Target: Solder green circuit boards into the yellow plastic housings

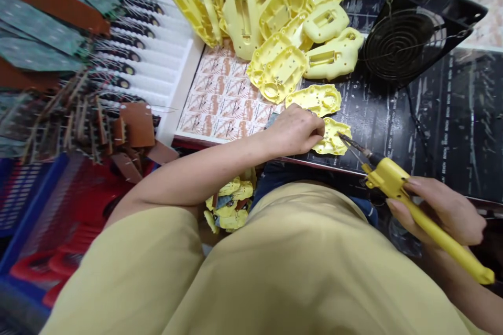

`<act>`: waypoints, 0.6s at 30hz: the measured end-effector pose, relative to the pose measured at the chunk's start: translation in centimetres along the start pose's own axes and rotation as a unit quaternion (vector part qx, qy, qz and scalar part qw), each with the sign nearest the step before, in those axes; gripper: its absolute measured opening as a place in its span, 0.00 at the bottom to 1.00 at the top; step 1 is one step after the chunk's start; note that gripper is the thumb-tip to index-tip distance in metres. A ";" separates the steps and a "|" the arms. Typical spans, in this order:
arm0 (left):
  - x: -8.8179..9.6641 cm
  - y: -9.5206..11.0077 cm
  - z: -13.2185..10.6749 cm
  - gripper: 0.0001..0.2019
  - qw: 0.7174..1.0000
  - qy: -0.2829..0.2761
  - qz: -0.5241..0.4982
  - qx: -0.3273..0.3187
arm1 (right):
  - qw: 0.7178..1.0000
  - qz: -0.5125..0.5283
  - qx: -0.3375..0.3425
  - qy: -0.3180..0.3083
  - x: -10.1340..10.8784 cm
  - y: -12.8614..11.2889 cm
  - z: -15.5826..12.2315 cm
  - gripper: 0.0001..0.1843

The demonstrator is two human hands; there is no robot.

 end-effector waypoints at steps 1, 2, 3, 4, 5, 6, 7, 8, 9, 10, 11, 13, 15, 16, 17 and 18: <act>0.0 -0.1 0.0 0.09 1.000 0.001 0.001 0.002 | 0.999 0.005 0.042 -0.004 -0.2 -1.2 0.3 0.15; -0.1 -0.1 0.0 0.09 1.000 0.001 0.002 0.004 | 0.997 0.011 0.077 -0.004 -0.3 -2.3 0.6 0.14; -0.1 -0.1 0.1 0.09 1.000 0.001 0.004 0.006 | 0.995 0.017 0.099 -0.002 -0.3 -3.1 0.9 0.15; -0.1 -0.1 0.1 0.10 1.000 -0.001 0.007 0.009 | 0.994 0.022 0.110 0.003 -0.2 -3.6 1.2 0.15; -0.1 0.0 0.2 0.10 1.000 -0.004 0.011 0.012 | 0.993 0.024 0.115 0.005 -0.2 -3.9 1.5 0.16; -0.2 0.0 0.3 0.10 1.000 -0.008 0.015 0.016 | 0.993 0.026 0.118 0.003 -0.2 -4.2 1.6 0.16; -0.2 0.1 0.3 0.10 1.000 -0.015 0.019 0.020 | 0.993 0.026 0.118 -0.001 -0.3 -4.3 1.7 0.16; -0.2 0.1 0.4 0.11 0.999 -0.021 0.021 0.025 | 0.993 0.026 0.118 -0.008 -0.5 -4.3 1.8 0.16; -0.2 0.2 0.5 0.11 0.999 -0.025 0.022 0.028 | 0.993 0.025 0.115 -0.015 -0.6 -4.3 1.7 0.14; -0.2 0.3 0.5 0.11 0.999 -0.028 0.022 0.029 | 0.993 0.022 0.113 -0.026 -0.8 -4.2 1.7 0.12; -0.1 0.3 0.6 0.11 0.999 -0.028 0.021 0.029 | 0.993 0.014 0.108 -0.041 -1.0 -4.2 1.6 0.10; 0.1 0.4 0.7 0.11 0.999 -0.027 0.021 0.030 | 0.993 -0.004 0.098 -0.069 -1.4 -4.1 1.5 0.08; 0.2 0.4 0.8 0.11 0.999 -0.029 0.023 0.035 | 0.991 -0.013 0.094 -0.092 -1.5 -4.0 1.4 0.10; 0.2 0.4 0.8 0.11 0.998 -0.032 0.024 0.038 | 0.991 -0.012 0.095 -0.098 -1.4 -4.0 1.2 0.10; 0.3 0.3 0.9 0.11 0.998 -0.034 0.023 0.041 | 0.990 -0.009 0.090 -0.104 -1.4 -3.8 1.1 0.09; 0.4 0.4 0.9 0.11 0.998 -0.036 0.022 0.044 | 0.991 -0.006 0.077 -0.111 -1.4 -3.5 1.0 0.07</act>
Point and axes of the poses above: each hand's wrist, its own z-axis towards the middle knuckle, its own x-axis out of the back of the hand, y = z × x, the point moved 9 cm from there along z, towards the middle knuckle, and after that the axes turned 12 degrees about -y, right-handed, at the moved point
